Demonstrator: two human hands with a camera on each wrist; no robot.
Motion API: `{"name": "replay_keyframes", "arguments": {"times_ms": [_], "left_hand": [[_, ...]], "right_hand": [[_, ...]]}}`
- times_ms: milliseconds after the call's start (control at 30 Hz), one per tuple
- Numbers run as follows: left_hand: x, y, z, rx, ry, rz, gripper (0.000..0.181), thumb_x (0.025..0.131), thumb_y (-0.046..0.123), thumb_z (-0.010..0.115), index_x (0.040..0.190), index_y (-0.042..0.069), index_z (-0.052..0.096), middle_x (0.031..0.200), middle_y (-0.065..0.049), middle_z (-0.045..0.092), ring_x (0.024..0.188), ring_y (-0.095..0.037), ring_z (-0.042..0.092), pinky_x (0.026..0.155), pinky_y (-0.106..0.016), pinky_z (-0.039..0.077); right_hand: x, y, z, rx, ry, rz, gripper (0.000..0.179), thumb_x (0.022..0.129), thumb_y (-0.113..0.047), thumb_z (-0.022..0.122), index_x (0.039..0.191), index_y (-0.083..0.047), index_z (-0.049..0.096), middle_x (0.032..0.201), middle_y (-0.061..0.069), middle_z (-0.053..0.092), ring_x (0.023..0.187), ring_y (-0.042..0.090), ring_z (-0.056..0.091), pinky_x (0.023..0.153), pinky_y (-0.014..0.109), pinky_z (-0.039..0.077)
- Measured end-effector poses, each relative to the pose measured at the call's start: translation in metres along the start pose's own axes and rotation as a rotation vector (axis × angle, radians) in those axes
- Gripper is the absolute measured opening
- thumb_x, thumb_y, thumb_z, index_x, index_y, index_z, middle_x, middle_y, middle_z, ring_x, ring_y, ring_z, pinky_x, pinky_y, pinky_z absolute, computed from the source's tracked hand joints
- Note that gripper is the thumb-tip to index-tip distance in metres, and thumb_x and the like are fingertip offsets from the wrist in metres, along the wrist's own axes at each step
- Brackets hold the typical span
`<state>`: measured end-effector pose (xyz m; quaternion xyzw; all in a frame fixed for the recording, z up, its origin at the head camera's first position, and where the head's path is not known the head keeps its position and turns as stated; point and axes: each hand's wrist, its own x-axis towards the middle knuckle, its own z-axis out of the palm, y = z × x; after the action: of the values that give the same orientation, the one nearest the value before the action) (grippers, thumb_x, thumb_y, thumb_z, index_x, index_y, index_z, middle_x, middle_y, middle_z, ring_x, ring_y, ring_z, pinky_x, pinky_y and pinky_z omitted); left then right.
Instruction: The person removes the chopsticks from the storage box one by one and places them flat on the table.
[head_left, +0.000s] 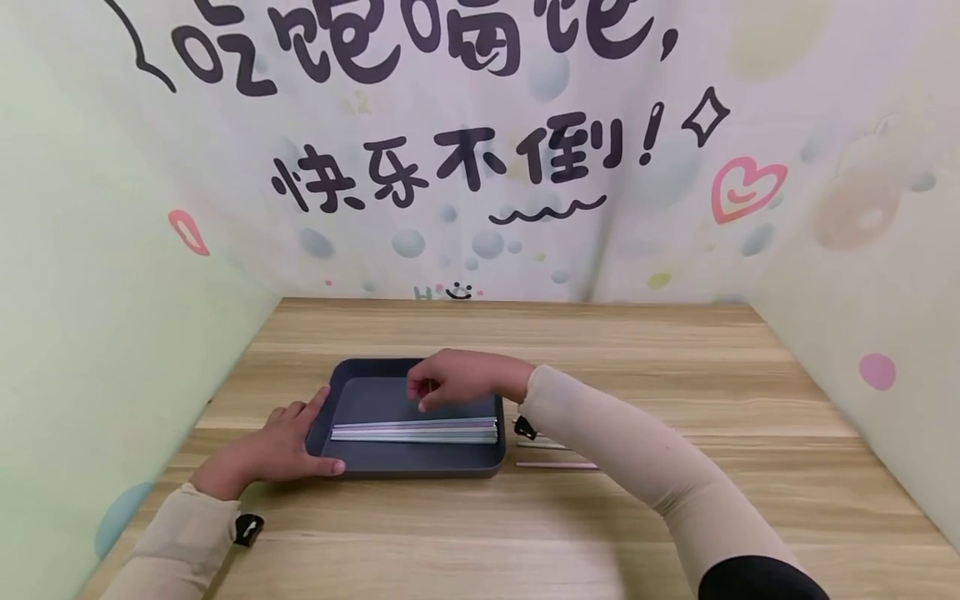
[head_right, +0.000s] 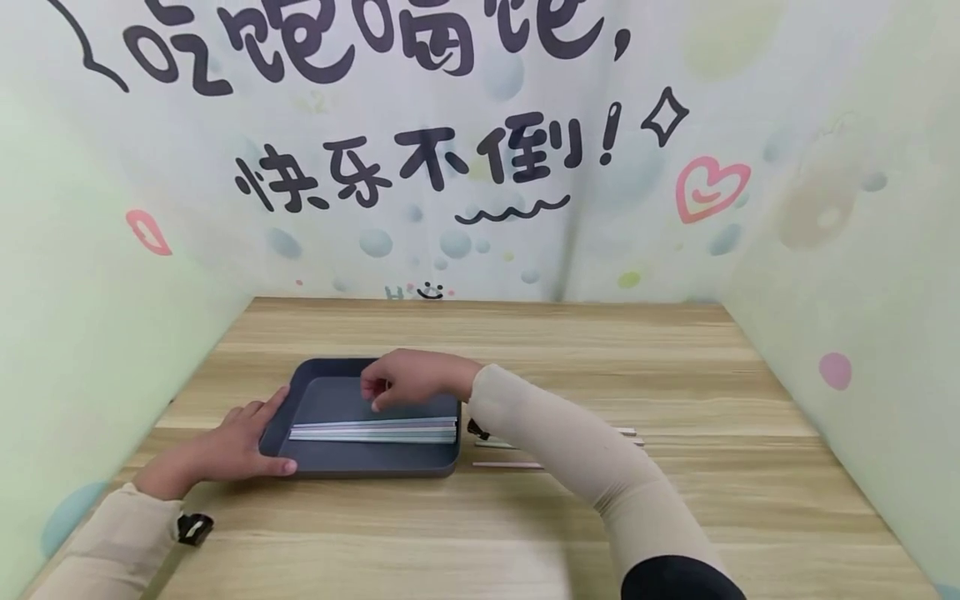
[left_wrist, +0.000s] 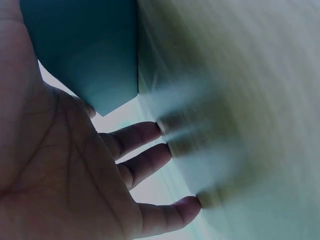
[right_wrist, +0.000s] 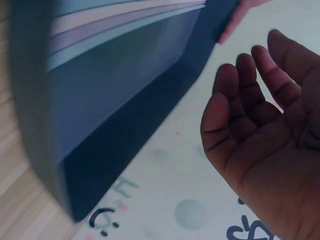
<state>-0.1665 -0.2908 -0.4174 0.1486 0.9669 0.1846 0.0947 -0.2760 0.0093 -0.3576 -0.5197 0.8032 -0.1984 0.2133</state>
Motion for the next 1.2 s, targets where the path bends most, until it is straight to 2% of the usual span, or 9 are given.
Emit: {"name": "replay_keyframes", "arguments": {"times_ms": [200, 500, 767, 967, 1200], "left_hand": [[0.001, 0.0, 0.002, -0.004, -0.005, -0.02, 0.123, 0.074, 0.06, 0.078, 0.153, -0.008, 0.013, 0.132, -0.038, 0.04, 0.118, -0.055, 0.039, 0.092, -0.062, 0.04], [0.002, -0.001, 0.003, 0.007, 0.006, -0.013, 0.124, 0.074, 0.063, 0.077, 0.154, -0.006, 0.013, 0.132, -0.037, 0.041, 0.118, -0.054, 0.04, 0.093, -0.062, 0.04], [0.001, -0.001, 0.003, 0.005, 0.007, -0.011, 0.124, 0.074, 0.062, 0.078, 0.154, -0.007, 0.013, 0.131, -0.038, 0.042, 0.117, -0.055, 0.04, 0.092, -0.063, 0.04], [0.0, -0.001, 0.004, 0.001, 0.014, -0.007, 0.123, 0.074, 0.061, 0.078, 0.154, -0.007, 0.013, 0.131, -0.038, 0.042, 0.119, -0.056, 0.039, 0.094, -0.063, 0.038], [0.001, 0.0, 0.004, -0.004, 0.009, -0.008, 0.124, 0.074, 0.061, 0.078, 0.154, -0.006, 0.012, 0.132, -0.038, 0.041, 0.12, -0.057, 0.037, 0.094, -0.064, 0.037]], "right_hand": [[0.014, -0.006, 0.001, 0.018, -0.019, -0.02, 0.019, 0.097, -0.015, 0.065, 0.114, -0.007, 0.067, 0.096, -0.005, 0.061, 0.087, 0.011, 0.055, 0.078, 0.024, 0.046], [0.028, 0.003, 0.007, 0.08, -0.022, 0.051, 0.021, 0.098, -0.013, 0.065, 0.118, -0.008, 0.067, 0.102, -0.004, 0.062, 0.091, 0.013, 0.055, 0.079, 0.024, 0.046], [0.028, 0.014, 0.022, 0.142, 0.024, 0.121, 0.019, 0.097, -0.012, 0.066, 0.115, -0.007, 0.068, 0.098, -0.004, 0.062, 0.088, 0.012, 0.055, 0.077, 0.024, 0.046], [0.029, 0.019, 0.037, 0.126, 0.034, 0.129, 0.015, 0.097, -0.014, 0.066, 0.112, -0.012, 0.068, 0.096, -0.006, 0.062, 0.086, 0.01, 0.055, 0.077, 0.023, 0.046], [0.028, 0.023, 0.043, 0.129, 0.073, 0.18, 0.012, 0.096, -0.013, 0.068, 0.108, -0.014, 0.07, 0.095, -0.007, 0.063, 0.084, 0.009, 0.056, 0.076, 0.023, 0.046]]}}
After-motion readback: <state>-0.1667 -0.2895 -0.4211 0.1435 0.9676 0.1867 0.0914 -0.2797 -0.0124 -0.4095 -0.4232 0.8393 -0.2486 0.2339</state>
